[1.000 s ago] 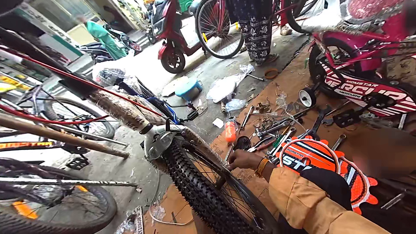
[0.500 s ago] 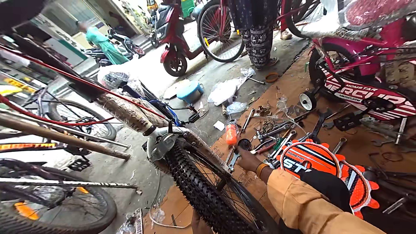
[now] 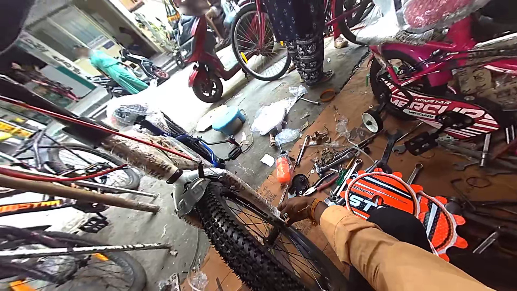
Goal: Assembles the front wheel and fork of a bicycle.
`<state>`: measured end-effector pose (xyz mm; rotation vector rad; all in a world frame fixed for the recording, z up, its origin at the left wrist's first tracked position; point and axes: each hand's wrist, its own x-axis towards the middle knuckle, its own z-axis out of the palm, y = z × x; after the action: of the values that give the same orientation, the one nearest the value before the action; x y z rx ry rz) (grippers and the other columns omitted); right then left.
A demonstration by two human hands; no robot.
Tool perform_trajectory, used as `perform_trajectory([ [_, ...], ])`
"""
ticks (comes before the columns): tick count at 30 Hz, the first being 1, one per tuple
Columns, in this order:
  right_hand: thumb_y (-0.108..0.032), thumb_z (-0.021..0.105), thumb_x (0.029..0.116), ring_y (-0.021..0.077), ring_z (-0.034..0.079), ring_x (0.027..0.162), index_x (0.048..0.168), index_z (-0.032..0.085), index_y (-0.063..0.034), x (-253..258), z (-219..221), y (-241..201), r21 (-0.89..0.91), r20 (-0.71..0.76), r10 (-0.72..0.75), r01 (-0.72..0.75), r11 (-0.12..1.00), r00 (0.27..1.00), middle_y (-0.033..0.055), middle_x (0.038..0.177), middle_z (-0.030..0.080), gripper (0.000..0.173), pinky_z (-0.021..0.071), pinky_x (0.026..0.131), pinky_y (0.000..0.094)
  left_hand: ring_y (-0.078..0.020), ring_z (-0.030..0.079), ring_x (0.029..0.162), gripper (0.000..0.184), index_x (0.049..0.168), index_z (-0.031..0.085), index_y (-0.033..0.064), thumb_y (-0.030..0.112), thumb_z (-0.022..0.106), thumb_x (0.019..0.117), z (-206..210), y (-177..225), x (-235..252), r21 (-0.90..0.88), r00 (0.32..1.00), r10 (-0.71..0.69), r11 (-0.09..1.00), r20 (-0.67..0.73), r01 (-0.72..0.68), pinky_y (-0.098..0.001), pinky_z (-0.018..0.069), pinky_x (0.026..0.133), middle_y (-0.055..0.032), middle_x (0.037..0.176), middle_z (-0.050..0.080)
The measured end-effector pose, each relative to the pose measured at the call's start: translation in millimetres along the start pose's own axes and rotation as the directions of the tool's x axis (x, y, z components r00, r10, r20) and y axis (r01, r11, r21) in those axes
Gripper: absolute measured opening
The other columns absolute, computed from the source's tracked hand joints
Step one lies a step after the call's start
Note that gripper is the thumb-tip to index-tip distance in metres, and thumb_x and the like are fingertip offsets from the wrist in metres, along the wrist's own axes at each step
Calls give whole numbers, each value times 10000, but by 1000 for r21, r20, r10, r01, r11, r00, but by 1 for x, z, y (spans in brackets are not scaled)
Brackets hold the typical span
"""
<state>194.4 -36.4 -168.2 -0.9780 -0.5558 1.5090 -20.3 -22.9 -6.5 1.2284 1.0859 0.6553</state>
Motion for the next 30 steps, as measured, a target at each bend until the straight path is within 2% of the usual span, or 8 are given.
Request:
perform_trajectory([
  [4,-23,521,1004,85,631,843,1025,588,-119,3,-3,-6,-44,47,-62,64,997,997,-29,904,632,119,556,805,322,-17,621,712,157,1061,514,-152,-170,532,906,-3,1,2,91,999,50,994,21,-52,-179,552,689,-84,838,622],
  [8,-53,452,993,92,594,839,1113,599,-101,-2,4,-22,-102,-78,-76,68,992,994,-13,939,604,196,529,774,339,-10,609,683,121,1024,523,-151,-175,505,907,-1,1,7,86,998,56,995,-8,-55,-175,544,671,-77,801,613],
  [10,-165,455,1044,91,599,925,1246,616,-78,-7,12,-34,-164,-115,-137,117,979,984,6,1074,622,273,521,816,337,-16,612,700,124,1047,518,-160,-167,460,937,-1,0,9,63,999,46,997,-13,-45,-179,543,687,-86,823,607],
  [13,-291,532,1051,149,601,1112,1412,506,-47,-16,27,-48,-299,13,-257,249,921,966,101,1273,606,436,506,974,387,-13,614,714,162,1043,527,-159,-191,507,886,-3,0,12,65,998,60,996,1,-60,-176,548,709,-83,833,621],
  [18,-312,487,1083,247,655,961,1265,598,-10,-1,50,-38,-632,-155,-449,261,729,880,165,1047,665,370,521,910,461,-17,613,687,190,1022,554,-168,-227,531,844,-5,4,13,101,996,82,991,21,-83,-174,547,681,-85,803,631],
  [24,-296,468,1092,211,607,821,1219,609,-13,3,60,-58,-616,-186,-517,310,724,836,132,930,628,340,508,786,418,-10,629,694,193,981,567,-156,-223,534,803,-8,2,21,74,986,154,984,68,-159,-172,558,696,-71,785,643],
  [28,-341,479,1089,172,633,812,1214,605,-38,5,53,-58,-572,-157,-516,348,743,842,100,929,655,351,530,777,375,5,627,687,184,991,576,-138,-202,538,823,-12,-2,27,89,990,128,987,63,-133,-172,560,683,-52,780,656],
  [30,-341,541,1066,214,667,885,1319,582,-70,1,53,-54,-644,-199,-578,339,686,791,126,1049,674,373,553,828,427,-14,626,688,187,987,568,-139,-209,547,816,-9,0,26,79,994,96,992,59,-100,-184,560,688,-66,788,648],
])
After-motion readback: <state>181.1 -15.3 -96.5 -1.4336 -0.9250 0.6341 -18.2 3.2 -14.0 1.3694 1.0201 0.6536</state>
